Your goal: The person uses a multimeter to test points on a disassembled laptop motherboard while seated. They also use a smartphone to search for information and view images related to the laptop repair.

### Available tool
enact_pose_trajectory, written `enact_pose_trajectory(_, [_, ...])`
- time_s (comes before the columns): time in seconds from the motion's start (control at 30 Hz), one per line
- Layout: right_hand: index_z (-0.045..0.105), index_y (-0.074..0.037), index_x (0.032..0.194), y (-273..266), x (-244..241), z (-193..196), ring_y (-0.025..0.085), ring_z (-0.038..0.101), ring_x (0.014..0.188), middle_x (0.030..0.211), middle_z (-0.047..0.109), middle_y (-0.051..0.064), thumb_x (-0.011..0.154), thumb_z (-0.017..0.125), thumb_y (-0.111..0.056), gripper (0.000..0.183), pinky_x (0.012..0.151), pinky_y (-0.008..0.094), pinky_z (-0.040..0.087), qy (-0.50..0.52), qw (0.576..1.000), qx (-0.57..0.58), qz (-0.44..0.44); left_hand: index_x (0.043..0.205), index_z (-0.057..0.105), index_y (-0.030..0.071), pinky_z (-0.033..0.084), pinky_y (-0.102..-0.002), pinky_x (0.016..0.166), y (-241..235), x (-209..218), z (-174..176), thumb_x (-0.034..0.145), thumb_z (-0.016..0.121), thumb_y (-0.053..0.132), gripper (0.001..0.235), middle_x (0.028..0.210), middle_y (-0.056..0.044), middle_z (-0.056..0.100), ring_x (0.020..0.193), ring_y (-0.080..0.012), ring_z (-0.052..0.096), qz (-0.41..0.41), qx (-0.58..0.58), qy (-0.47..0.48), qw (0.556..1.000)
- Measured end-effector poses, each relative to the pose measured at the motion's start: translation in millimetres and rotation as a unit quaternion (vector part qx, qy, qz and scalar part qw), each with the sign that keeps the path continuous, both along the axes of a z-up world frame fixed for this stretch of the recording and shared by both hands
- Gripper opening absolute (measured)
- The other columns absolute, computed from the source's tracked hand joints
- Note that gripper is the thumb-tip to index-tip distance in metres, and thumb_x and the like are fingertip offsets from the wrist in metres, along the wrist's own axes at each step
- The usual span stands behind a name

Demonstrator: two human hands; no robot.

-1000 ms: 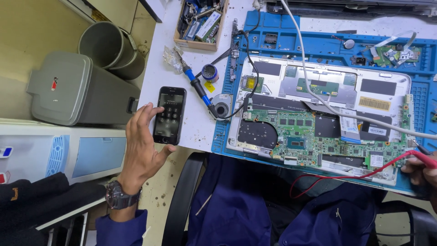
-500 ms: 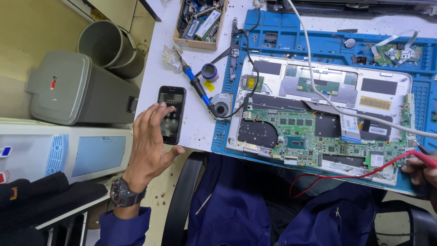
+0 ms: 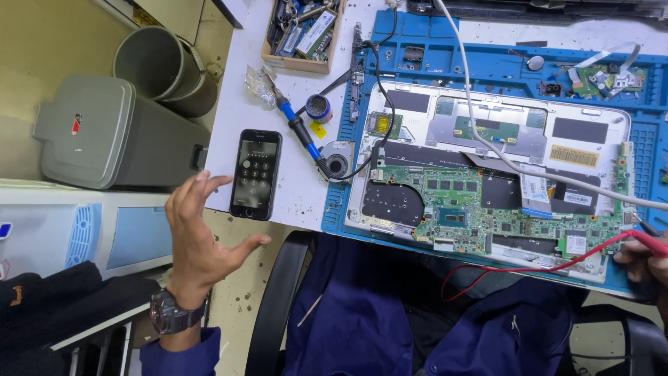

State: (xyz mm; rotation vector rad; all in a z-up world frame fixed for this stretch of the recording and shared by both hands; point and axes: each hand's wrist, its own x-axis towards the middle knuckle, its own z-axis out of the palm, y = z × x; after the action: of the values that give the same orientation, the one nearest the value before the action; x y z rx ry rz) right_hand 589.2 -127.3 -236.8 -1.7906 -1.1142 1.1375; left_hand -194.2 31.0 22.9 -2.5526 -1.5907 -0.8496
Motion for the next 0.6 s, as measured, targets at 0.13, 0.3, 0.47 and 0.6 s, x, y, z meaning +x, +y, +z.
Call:
enact_pose_trajectory(0.13, [0.055, 0.012, 0.143, -3, -23, 24, 0.037, 0.054, 0.089, 0.113, 0.061, 0.031, 0.125, 0.040, -0.023, 0.042, 0.087, 0.053, 0.048, -0.011, 1.000, -0.004, -0.002, 0.153, 0.027, 0.009, 0.035, -0.045, 0.114, -11, -16, -25, 0.080, 0.094, 0.057, 0.110, 0.127, -0.011, 0.070, 0.133, -0.0293, 0.053, -0.011, 0.085, 0.066, 0.994])
enact_pose_trajectory(0.3, [0.061, -0.002, 0.139, 4, -65, 66, 0.021, 0.055, 0.092, 0.100, 0.059, 0.015, 0.126, 0.041, -0.050, 0.054, 0.079, 0.035, 0.049, -0.006, 0.999, 0.051, -0.011, 0.142, 0.043, 0.007, 0.044, -0.040, 0.102, -18, -23, -49, 0.089, 0.097, 0.008, 0.076, 0.107, -0.007, 0.076, 0.113, -0.0242, 0.065, -0.018, 0.147, 0.055, 0.987])
enact_pose_trajectory(0.47, [0.063, 0.001, 0.127, 34, -113, 140, 0.018, 0.054, 0.074, 0.099, 0.065, 0.015, 0.117, 0.047, -0.030, 0.036, 0.076, 0.029, 0.046, -0.086, 0.985, 0.142, 0.057, 0.132, 0.050, 0.007, 0.049, -0.042, 0.097, -16, -17, -51, 0.089, 0.095, -0.001, 0.063, 0.111, -0.011, 0.074, 0.109, -0.0264, 0.069, -0.040, 0.154, 0.054, 0.986])
enact_pose_trajectory(0.6, [0.063, -0.006, 0.126, 30, -85, 115, 0.013, 0.056, 0.071, 0.099, 0.066, 0.009, 0.116, 0.046, -0.038, 0.038, 0.075, 0.028, 0.050, -0.080, 0.984, 0.132, 0.089, 0.132, 0.053, 0.007, 0.051, -0.042, 0.095, -19, -14, -53, 0.090, 0.092, -0.004, 0.058, 0.112, -0.010, 0.078, 0.109, -0.0252, 0.072, -0.039, 0.153, 0.067, 0.985])
